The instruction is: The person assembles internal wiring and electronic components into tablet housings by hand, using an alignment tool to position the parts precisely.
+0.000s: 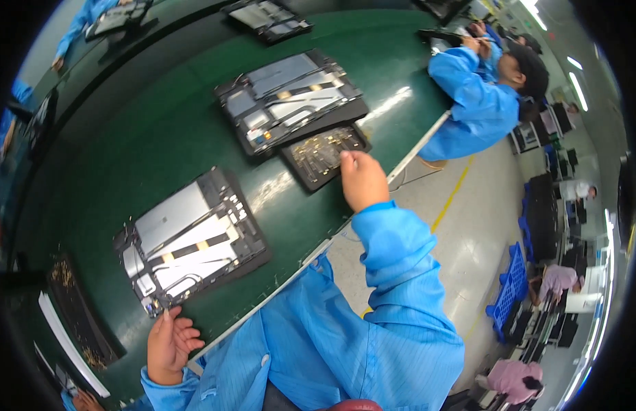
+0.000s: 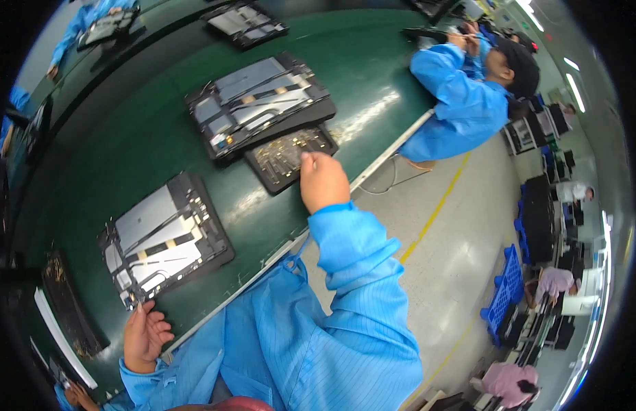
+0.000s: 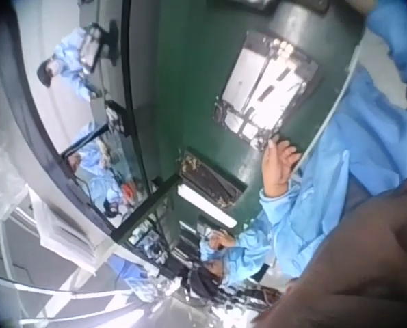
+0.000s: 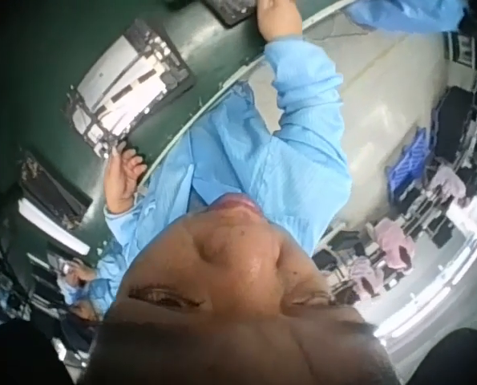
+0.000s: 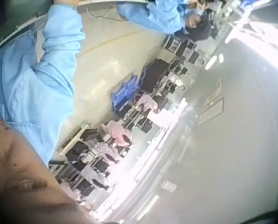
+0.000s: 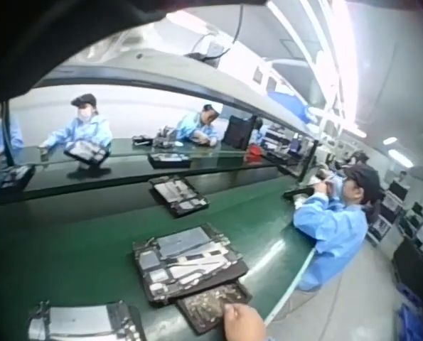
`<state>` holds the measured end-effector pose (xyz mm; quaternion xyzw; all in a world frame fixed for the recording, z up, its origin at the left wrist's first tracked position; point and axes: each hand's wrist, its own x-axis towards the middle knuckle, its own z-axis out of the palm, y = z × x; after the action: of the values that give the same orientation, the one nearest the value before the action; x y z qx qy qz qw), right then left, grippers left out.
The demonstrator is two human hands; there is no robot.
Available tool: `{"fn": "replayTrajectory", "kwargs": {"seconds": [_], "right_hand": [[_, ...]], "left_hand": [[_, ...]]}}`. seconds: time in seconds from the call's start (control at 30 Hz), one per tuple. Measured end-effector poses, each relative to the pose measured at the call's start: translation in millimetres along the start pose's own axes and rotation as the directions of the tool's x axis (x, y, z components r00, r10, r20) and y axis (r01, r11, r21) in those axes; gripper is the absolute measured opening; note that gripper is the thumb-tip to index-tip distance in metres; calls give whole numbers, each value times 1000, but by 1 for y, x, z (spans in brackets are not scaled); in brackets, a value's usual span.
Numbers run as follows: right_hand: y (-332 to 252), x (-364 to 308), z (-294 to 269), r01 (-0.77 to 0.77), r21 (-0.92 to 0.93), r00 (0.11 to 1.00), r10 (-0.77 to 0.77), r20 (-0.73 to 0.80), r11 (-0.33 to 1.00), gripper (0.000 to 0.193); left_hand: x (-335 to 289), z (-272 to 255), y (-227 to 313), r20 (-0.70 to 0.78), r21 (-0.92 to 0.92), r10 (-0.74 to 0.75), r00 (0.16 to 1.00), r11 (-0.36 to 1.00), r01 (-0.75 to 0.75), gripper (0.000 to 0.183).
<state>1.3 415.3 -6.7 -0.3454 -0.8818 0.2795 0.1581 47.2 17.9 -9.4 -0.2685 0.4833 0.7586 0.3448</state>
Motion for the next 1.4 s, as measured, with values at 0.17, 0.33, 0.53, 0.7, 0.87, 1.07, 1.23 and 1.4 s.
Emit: {"fn": "replayTrajectory", "kwargs": {"seconds": [0.17, 0.33, 0.53, 0.7, 0.87, 1.07, 1.23, 1.4], "right_hand": [[27, -19, 3, -119, 46, 990, 122, -65, 992, 27], [29, -26, -8, -163, 35, 978, 157, 135, 986, 31], [34, -31, -13, -157, 46, 976, 148, 160, 987, 30], [22, -43, -22, -237, 176, 965, 211, 153, 956, 33], [-57, -83, -51, 51, 324, 849, -212, 484, 945, 30], [-87, -127, -2, 151, 498, 86, -513, 854, 854, 22], [-86, -130, 16, 33, 471, -158, -461, 873, 881, 25], [-80, -130, 18, 28, 443, -122, -436, 891, 896, 29]], "left_hand": [[3, 1, 3, 44, -42, -25, 999, 999, 27, 31], [2, 2, -1, 44, -37, 8, 999, 999, -6, 31], [3, 6, 0, 55, -15, 5, 998, 1000, -4, 30], [-3, 3, -5, -1, 96, 83, 997, 992, -83, 29], [-26, 32, -13, 101, 701, 380, 919, 628, -337, 32], [-27, 81, 6, 776, 618, 492, 395, -463, -635, 33], [-25, 58, -13, 717, 690, 462, 522, -371, -621, 26], [-19, 57, -14, 764, 636, 523, 379, -510, -579, 24]]}}
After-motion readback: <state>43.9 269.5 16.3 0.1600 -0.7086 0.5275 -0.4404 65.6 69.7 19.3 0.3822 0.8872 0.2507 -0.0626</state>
